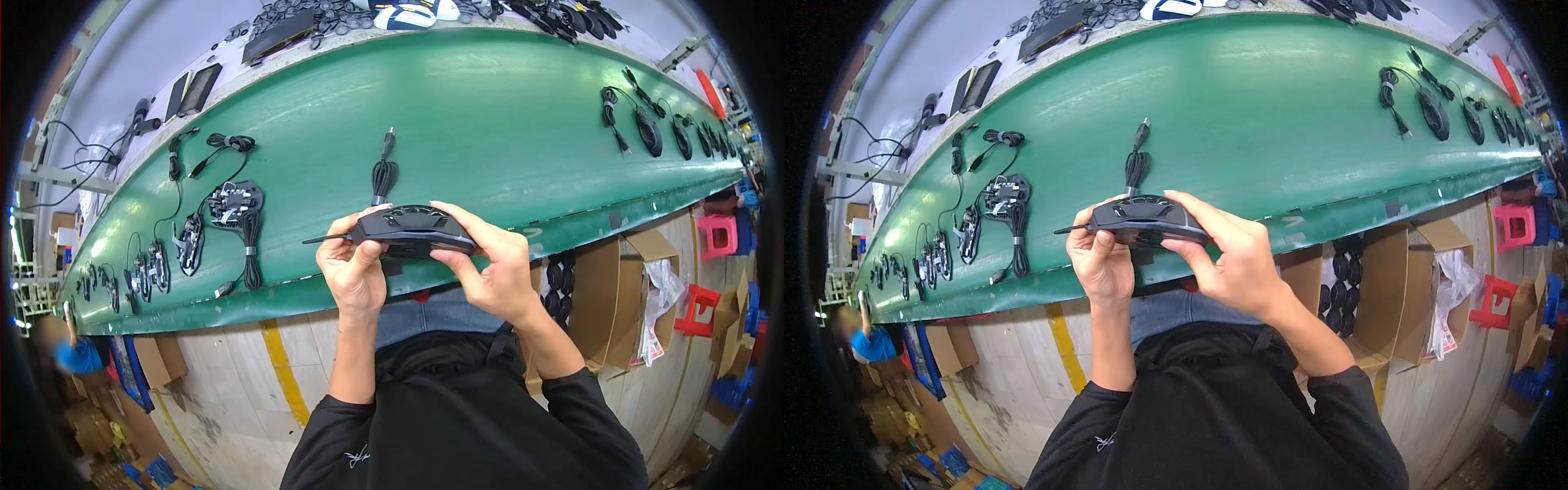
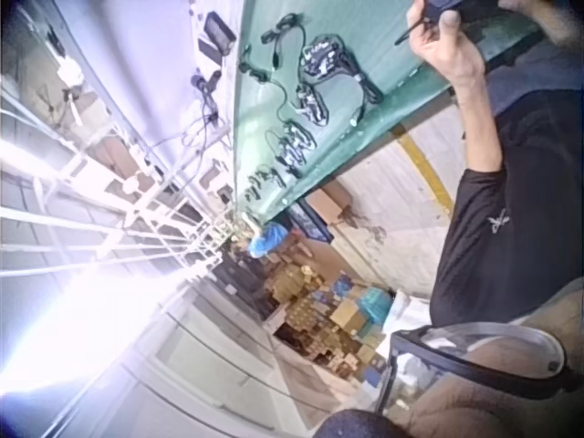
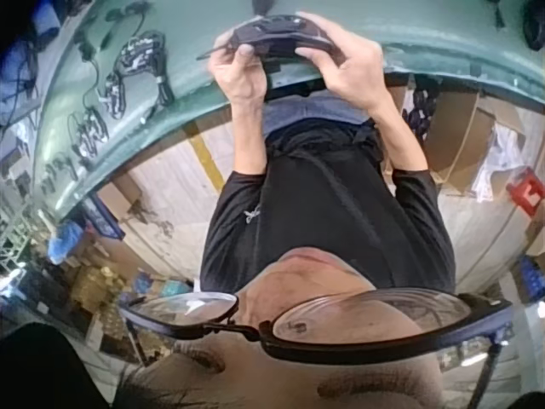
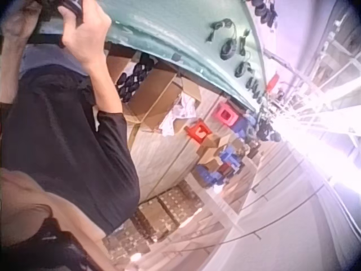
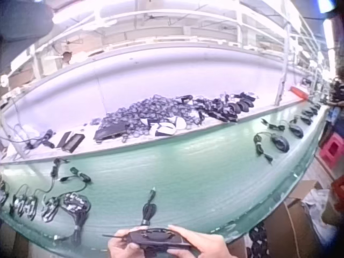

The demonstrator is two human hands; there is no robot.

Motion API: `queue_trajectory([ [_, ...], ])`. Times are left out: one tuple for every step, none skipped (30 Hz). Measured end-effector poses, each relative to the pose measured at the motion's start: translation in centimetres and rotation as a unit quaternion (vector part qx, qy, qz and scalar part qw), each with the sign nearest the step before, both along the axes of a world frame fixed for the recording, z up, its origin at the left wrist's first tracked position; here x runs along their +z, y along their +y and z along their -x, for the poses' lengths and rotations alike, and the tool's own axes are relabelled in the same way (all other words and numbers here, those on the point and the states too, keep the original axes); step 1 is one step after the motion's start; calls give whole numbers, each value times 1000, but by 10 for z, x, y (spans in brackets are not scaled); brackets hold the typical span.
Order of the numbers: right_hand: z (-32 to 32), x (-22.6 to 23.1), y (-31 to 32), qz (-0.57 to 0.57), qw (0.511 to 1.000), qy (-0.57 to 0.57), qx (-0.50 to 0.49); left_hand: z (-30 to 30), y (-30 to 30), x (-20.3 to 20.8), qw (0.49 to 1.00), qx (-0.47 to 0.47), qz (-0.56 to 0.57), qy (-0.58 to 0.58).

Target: Assembling computer mice on an electronics assembly line.

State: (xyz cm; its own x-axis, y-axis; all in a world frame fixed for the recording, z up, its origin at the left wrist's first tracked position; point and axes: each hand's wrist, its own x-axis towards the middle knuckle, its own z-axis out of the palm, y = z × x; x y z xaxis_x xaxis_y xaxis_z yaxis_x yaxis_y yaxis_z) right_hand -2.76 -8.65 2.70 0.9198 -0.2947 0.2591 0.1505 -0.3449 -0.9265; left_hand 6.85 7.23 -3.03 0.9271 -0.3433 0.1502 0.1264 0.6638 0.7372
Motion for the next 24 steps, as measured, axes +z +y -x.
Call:
queue_trajectory([
  [-1,-1,4,16,999,-23,-15,1,-1,1,1000,-4,0,1],
  [-1,-1,6,32,998,-46,-30,2,-2,3,1000,4,21,13],
  [-1,1,7,31,998,-46,-33,2,-2,3,999,14,41,25],
  [-1,6,7,26,999,-33,-20,1,-1,2,999,12,40,25],
  [-2,9,7,20,1000,-20,-8,0,0,0,999,17,36,29],
  [-4,9,7,20,1000,-20,-10,0,1,0,999,22,32,34],
  [-7,10,7,95,991,-84,-29,-1,1,0,999,20,32,34],
  [-9,10,6,169,973,-148,-47,0,2,0,999,11,33,40],
  [-10,8,5,169,973,-148,-48,0,2,1,998,3,35,45],
  [-10,3,4,181,968,-164,-54,0,1,3,998,2,35,45],
  [-11,-1,4,192,963,-181,-59,-1,0,5,998,4,34,45],
  [-14,-4,5,182,962,-186,-75,-1,-1,6,998,7,32,45],
  [-14,-5,8,183,962,-186,-75,-2,-1,5,998,6,32,45],
  [-12,-6,12,183,961,-188,-92,-2,0,3,998,1,41,48],
  [-11,-8,15,182,959,-188,-108,-2,1,3,997,-4,48,52],
  [-12,-9,15,181,959,-187,-108,-1,1,3,997,-4,47,53],
  [-14,-10,14,173,961,-188,-105,-1,1,5,997,0,47,63],
  [-15,-11,14,166,962,-188,-104,-1,0,7,996,2,49,72],
  [-16,-14,15,167,962,-188,-107,-2,1,7,996,-1,49,72],
  [-16,-18,16,163,961,-188,-118,-3,2,7,996,-2,34,77],
  [-16,-20,18,159,961,-187,-128,-3,2,7,996,-1,19,82],
  [-16,-20,19,160,961,-187,-129,-3,2,8,996,-2,19,82],
  [-15,-20,21,157,962,-174,-137,-4,1,10,996,3,4,89],
  [-15,-20,23,154,964,-163,-143,-4,2,12,995,9,-11,94],
])
